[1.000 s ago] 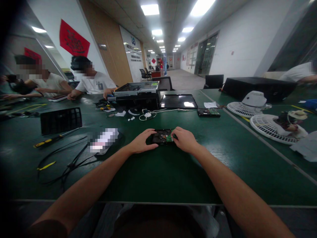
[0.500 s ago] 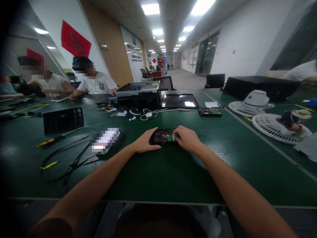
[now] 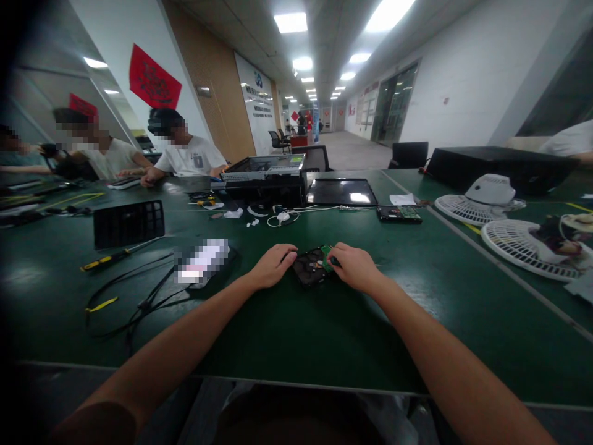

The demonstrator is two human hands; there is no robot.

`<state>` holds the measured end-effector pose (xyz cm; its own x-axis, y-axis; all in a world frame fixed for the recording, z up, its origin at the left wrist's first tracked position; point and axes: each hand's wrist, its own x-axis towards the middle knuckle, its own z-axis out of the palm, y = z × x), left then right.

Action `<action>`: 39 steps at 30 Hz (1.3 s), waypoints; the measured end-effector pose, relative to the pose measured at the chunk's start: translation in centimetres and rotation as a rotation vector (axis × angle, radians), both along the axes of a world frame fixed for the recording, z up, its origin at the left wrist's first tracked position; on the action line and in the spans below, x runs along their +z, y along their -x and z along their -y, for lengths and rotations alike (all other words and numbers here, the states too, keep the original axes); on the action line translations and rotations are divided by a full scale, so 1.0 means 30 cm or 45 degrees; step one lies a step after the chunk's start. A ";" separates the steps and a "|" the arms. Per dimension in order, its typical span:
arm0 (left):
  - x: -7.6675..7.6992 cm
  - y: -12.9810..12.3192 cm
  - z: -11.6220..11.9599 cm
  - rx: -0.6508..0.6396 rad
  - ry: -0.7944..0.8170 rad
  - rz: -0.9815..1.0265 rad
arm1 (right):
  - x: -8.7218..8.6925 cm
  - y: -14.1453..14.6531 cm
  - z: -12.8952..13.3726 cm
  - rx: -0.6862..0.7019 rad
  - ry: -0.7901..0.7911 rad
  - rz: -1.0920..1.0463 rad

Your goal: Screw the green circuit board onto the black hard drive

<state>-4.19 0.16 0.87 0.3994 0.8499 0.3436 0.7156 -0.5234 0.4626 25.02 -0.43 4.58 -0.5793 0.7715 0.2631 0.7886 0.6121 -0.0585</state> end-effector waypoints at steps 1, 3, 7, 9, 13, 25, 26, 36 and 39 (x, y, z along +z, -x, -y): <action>-0.010 0.004 -0.011 0.016 -0.010 0.012 | -0.001 0.008 0.003 0.006 0.002 0.020; -0.026 0.013 -0.028 0.064 -0.033 0.018 | -0.002 0.020 0.008 0.020 0.010 0.065; -0.034 0.026 -0.035 0.107 -0.038 0.005 | 0.001 0.026 0.013 0.019 0.031 0.115; -0.029 0.027 -0.029 0.090 -0.032 0.002 | 0.002 0.024 0.013 0.011 0.040 0.123; -0.021 0.026 -0.021 0.084 -0.048 0.009 | 0.002 0.026 0.014 0.012 0.044 0.127; -0.028 0.022 -0.024 0.068 -0.068 0.033 | -0.005 0.019 0.013 0.050 0.039 0.060; -0.027 0.022 -0.023 0.070 -0.064 0.032 | -0.005 0.018 0.012 0.056 0.038 0.055; -0.018 0.024 -0.011 0.071 -0.024 0.026 | -0.003 -0.023 -0.011 -0.030 -0.197 -0.323; -0.013 0.024 -0.008 0.069 0.005 0.027 | 0.016 -0.060 -0.029 -0.073 -0.376 -0.582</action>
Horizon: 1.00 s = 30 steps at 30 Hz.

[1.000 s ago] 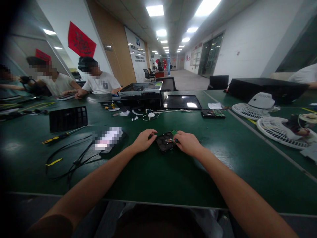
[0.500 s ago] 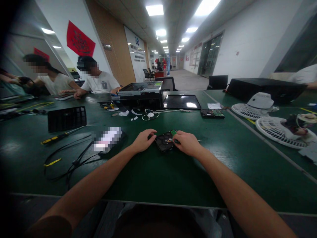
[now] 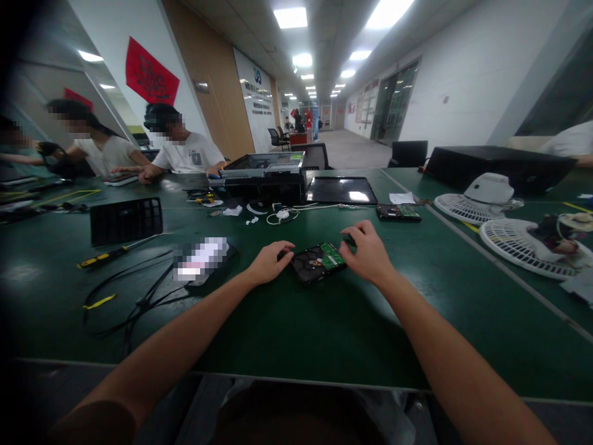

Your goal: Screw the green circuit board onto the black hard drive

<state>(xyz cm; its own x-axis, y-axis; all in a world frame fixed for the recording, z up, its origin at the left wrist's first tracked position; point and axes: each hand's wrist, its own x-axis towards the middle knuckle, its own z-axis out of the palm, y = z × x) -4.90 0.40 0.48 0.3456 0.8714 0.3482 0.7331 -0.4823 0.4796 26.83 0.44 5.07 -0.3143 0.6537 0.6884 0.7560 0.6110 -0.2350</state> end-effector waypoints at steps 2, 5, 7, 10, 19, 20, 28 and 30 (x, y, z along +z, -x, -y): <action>0.002 -0.001 0.001 0.002 0.015 0.005 | 0.014 -0.024 -0.010 -0.045 -0.079 -0.101; 0.002 -0.003 -0.001 0.012 0.020 0.008 | 0.035 -0.048 -0.015 -0.102 -0.165 -0.196; -0.002 -0.003 -0.004 0.011 0.002 0.004 | 0.049 -0.056 -0.011 -0.100 -0.227 -0.206; -0.009 -0.002 -0.008 -0.002 -0.037 -0.002 | 0.062 -0.053 0.002 -0.065 -0.208 -0.218; -0.009 -0.001 -0.008 0.003 -0.029 -0.001 | 0.019 0.021 0.016 0.443 0.584 -0.918; -0.009 -0.002 -0.008 0.005 -0.025 -0.002 | 0.015 0.026 0.017 0.454 0.603 -0.907; -0.011 -0.003 -0.009 0.014 0.024 0.008 | 0.002 0.040 0.033 0.411 0.615 -0.773; -0.010 -0.003 -0.007 0.010 0.017 0.014 | 0.002 0.042 0.033 0.401 0.622 -0.758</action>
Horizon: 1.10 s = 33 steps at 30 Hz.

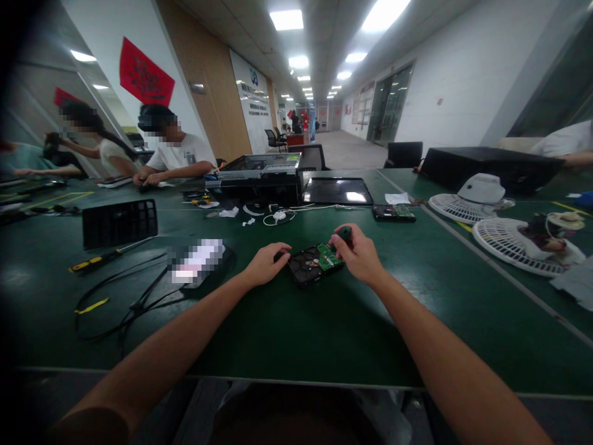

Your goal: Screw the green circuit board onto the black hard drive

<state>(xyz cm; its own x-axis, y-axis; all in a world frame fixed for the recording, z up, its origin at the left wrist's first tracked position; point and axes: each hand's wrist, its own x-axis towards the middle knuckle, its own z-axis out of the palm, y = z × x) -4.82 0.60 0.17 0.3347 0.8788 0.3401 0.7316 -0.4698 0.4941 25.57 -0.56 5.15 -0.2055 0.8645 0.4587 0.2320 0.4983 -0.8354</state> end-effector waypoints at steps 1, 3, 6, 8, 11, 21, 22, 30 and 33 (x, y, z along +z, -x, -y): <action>0.000 0.000 0.001 -0.001 -0.006 0.002 | 0.000 0.001 0.000 0.000 0.003 0.002; 0.001 0.000 0.001 0.001 -0.016 0.001 | 0.000 0.001 -0.001 0.004 0.005 0.003; -0.001 0.000 -0.002 0.000 -0.020 -0.005 | -0.003 0.001 -0.003 0.007 0.000 0.007; -0.006 0.001 -0.007 0.007 -0.020 -0.009 | -0.006 0.002 -0.003 0.010 -0.002 0.020; -0.014 0.003 -0.014 0.010 -0.029 -0.017 | -0.010 0.005 -0.002 0.016 -0.004 0.040; -0.007 0.002 -0.007 0.021 0.003 -0.020 | -0.018 0.011 -0.002 -0.044 -0.062 0.141; -0.006 0.002 -0.007 0.022 0.007 -0.022 | -0.019 0.011 -0.001 -0.066 -0.082 0.160; -0.010 0.003 -0.007 0.004 -0.024 -0.024 | -0.021 0.046 0.024 -0.070 -0.068 0.126; -0.013 0.005 -0.008 -0.002 -0.026 -0.020 | -0.020 0.061 0.024 -0.023 0.027 -0.029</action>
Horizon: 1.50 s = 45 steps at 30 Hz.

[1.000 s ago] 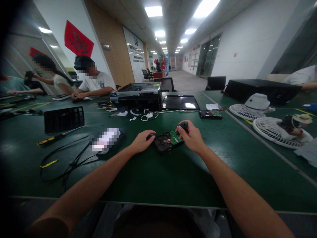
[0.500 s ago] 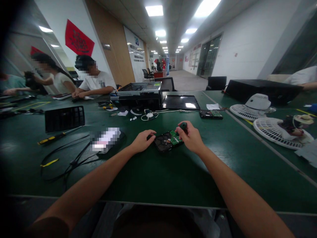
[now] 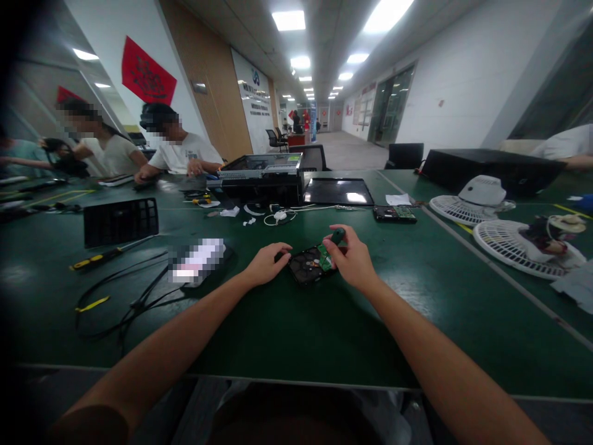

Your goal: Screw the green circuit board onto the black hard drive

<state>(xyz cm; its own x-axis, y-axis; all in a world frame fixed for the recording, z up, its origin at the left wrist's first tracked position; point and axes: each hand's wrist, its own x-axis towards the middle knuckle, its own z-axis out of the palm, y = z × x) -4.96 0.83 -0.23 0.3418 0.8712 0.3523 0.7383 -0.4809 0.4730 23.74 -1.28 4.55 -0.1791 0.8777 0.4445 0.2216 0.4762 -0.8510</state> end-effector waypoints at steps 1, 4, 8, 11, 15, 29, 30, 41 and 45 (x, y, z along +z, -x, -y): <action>-0.001 0.000 0.000 -0.004 -0.004 0.002 | 0.001 0.003 -0.001 0.011 0.026 -0.055; -0.002 -0.001 -0.002 -0.005 -0.013 0.003 | 0.007 0.008 -0.003 0.073 0.092 -0.165; -0.001 -0.004 -0.005 -0.007 -0.028 -0.006 | 0.023 0.014 0.009 0.151 0.143 -0.252; 0.000 -0.003 -0.005 -0.014 -0.037 -0.005 | 0.037 0.019 0.023 0.218 0.232 -0.354; 0.000 -0.001 -0.004 -0.014 -0.031 0.003 | 0.050 0.017 0.028 0.264 0.349 -0.431; 0.017 -0.002 0.009 0.001 0.009 -0.005 | 0.066 -0.024 0.006 0.298 0.465 -0.474; 0.015 -0.002 0.008 0.001 0.006 -0.003 | 0.066 -0.024 0.005 0.312 0.476 -0.484; 0.007 -0.004 0.002 -0.002 -0.009 0.004 | 0.052 -0.037 -0.005 0.294 0.389 -0.440; 0.007 -0.002 0.003 0.004 0.000 0.003 | 0.057 -0.047 -0.003 0.327 0.369 -0.387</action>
<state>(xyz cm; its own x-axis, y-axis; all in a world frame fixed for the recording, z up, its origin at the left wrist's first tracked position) -4.89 0.76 -0.03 0.3380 0.8725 0.3530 0.7385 -0.4783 0.4751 25.13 -1.18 6.27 -0.3060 0.9174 0.2543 -0.1506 0.2171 -0.9645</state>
